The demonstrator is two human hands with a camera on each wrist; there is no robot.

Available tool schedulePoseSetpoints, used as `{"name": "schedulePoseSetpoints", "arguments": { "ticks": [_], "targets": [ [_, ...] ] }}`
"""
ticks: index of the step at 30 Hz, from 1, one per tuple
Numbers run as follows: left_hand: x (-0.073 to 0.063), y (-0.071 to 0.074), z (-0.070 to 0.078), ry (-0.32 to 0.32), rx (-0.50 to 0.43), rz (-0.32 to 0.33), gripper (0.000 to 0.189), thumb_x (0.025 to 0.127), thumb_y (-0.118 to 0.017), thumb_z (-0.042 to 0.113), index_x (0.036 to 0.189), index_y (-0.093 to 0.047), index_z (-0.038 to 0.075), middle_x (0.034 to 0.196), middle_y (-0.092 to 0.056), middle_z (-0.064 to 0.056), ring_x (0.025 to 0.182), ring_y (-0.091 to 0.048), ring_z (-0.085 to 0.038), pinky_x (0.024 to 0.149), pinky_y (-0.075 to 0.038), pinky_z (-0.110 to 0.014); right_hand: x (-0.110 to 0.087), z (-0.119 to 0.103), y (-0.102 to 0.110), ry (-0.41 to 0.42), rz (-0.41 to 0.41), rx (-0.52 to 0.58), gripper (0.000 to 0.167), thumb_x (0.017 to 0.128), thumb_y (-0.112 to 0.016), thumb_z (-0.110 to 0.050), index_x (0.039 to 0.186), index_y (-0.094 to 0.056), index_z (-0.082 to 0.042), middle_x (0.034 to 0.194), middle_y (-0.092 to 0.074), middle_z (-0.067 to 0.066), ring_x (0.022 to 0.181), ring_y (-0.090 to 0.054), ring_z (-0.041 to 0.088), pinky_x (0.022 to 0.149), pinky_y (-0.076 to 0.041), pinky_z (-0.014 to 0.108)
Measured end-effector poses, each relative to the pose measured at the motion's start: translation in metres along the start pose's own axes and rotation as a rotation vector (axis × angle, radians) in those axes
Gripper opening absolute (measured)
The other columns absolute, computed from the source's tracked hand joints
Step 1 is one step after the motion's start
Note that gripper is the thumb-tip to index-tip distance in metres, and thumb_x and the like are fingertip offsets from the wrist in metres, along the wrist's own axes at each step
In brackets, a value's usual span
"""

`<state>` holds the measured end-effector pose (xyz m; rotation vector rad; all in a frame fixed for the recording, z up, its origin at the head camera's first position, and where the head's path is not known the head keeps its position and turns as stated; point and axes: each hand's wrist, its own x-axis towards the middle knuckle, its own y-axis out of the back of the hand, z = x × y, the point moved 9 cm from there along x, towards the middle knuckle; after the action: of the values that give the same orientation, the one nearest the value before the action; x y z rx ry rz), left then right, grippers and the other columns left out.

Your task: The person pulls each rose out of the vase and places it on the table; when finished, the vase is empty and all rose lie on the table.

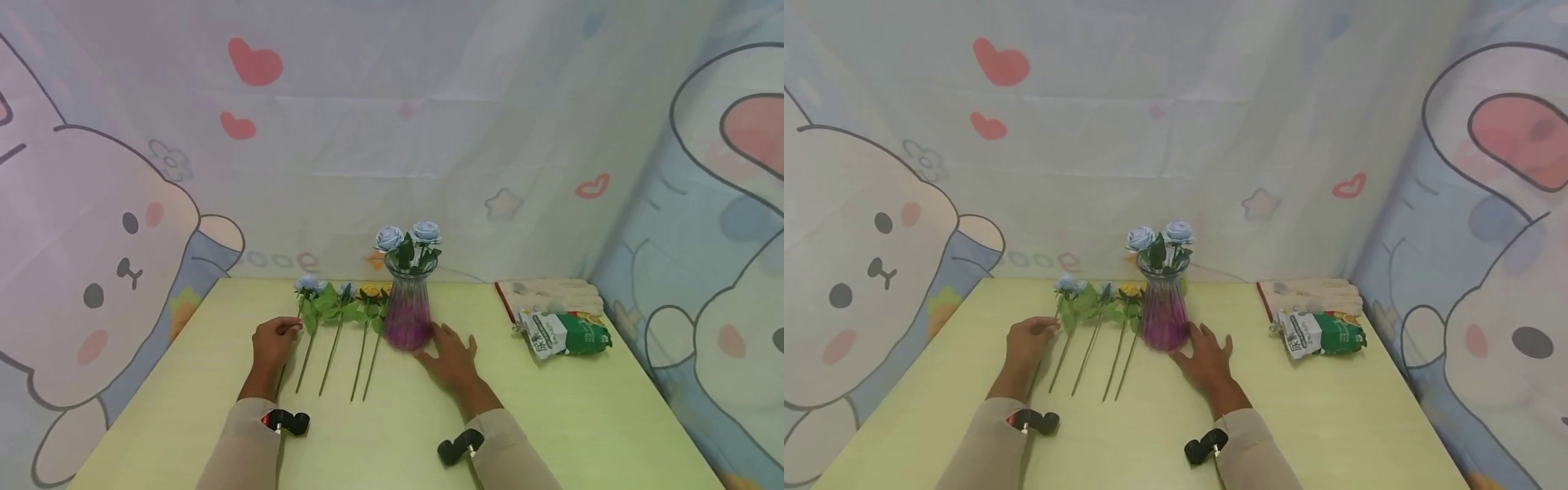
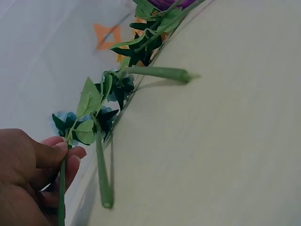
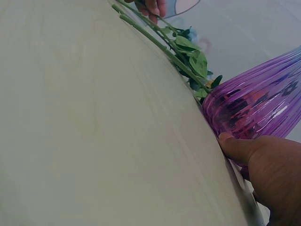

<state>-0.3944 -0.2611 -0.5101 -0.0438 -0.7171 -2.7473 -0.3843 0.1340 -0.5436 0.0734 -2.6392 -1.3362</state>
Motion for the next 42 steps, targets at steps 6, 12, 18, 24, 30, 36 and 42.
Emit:
{"name": "schedulePoseSetpoints", "arguments": {
  "ticks": [6,12,18,24,30,36,42],
  "targets": [
    [0.001,-0.001,-0.003,-0.003,0.036,0.022,0.023,0.11,-0.067,0.014,0.124,-0.08,0.001,0.125,-0.079,-0.023,0.119,-0.071,-0.043,0.097,-0.057,-0.053,0.002,0.001,0.002,0.0,0.013,-0.013,0.079,0.105,-0.069,-0.053,0.167,-0.044,-0.011,0.168,-0.053,0.014,0.164,-0.038,0.036,0.129,-0.004,0.08],
    [0.001,-0.003,-0.01,0.009,0.071,0.013,0.024,0.11,-0.066,0.015,0.125,-0.079,0.001,0.127,-0.078,-0.026,0.124,-0.068,-0.045,0.104,-0.054,-0.059,0.002,0.001,0.002,0.003,0.007,-0.005,0.079,0.105,-0.07,-0.052,0.167,-0.045,-0.011,0.167,-0.054,0.015,0.164,-0.039,0.037,0.129,-0.005,0.081],
    [-0.002,-0.004,-0.01,0.007,0.057,0.001,0.026,0.111,-0.065,0.014,0.129,-0.077,-0.002,0.131,-0.075,-0.028,0.127,-0.067,-0.046,0.106,-0.053,-0.06,0.003,0.002,0.001,-0.001,0.011,-0.014,0.08,0.105,-0.069,-0.054,0.168,-0.044,-0.011,0.167,-0.054,0.014,0.164,-0.038,0.035,0.13,-0.004,0.08],
    [0.0,-0.004,-0.011,-0.024,0.065,0.021,0.027,0.11,-0.066,0.015,0.13,-0.077,-0.001,0.129,-0.076,-0.027,0.123,-0.069,-0.045,0.103,-0.055,-0.059,0.003,0.002,0.002,-0.008,0.011,-0.017,0.081,0.104,-0.069,-0.054,0.168,-0.044,-0.012,0.168,-0.053,0.015,0.164,-0.038,0.035,0.129,-0.004,0.08],
    [-0.003,0.003,-0.001,-0.064,0.108,0.096,0.029,0.108,-0.069,0.014,0.131,-0.077,-0.001,0.132,-0.073,-0.033,0.104,-0.073,-0.051,0.096,-0.058,-0.063,0.001,0.003,0.0,-0.01,0.006,-0.022,0.081,0.104,-0.069,-0.054,0.168,-0.044,-0.012,0.168,-0.052,0.016,0.164,-0.039,0.036,0.129,-0.005,0.08],
    [-0.007,0.005,0.028,-0.222,0.068,0.191,0.027,0.103,-0.074,0.006,0.128,-0.077,-0.006,0.135,-0.071,-0.034,0.126,-0.065,-0.055,0.11,-0.05,-0.069,0.0,0.002,0.002,-0.013,0.011,-0.016,0.08,0.104,-0.069,-0.053,0.167,-0.044,-0.011,0.167,-0.053,0.016,0.164,-0.039,0.036,0.13,-0.004,0.08],
    [-0.016,-0.004,0.059,-0.271,-0.005,0.154,0.031,0.106,-0.073,0.011,0.133,-0.075,-0.004,0.137,-0.07,-0.031,0.135,-0.059,-0.051,0.113,-0.048,-0.069,0.001,0.001,-0.001,-0.01,-0.001,-0.02,0.081,0.104,-0.068,-0.055,0.167,-0.044,-0.012,0.168,-0.053,0.015,0.164,-0.038,0.036,0.13,-0.005,0.08]
  ]
}}
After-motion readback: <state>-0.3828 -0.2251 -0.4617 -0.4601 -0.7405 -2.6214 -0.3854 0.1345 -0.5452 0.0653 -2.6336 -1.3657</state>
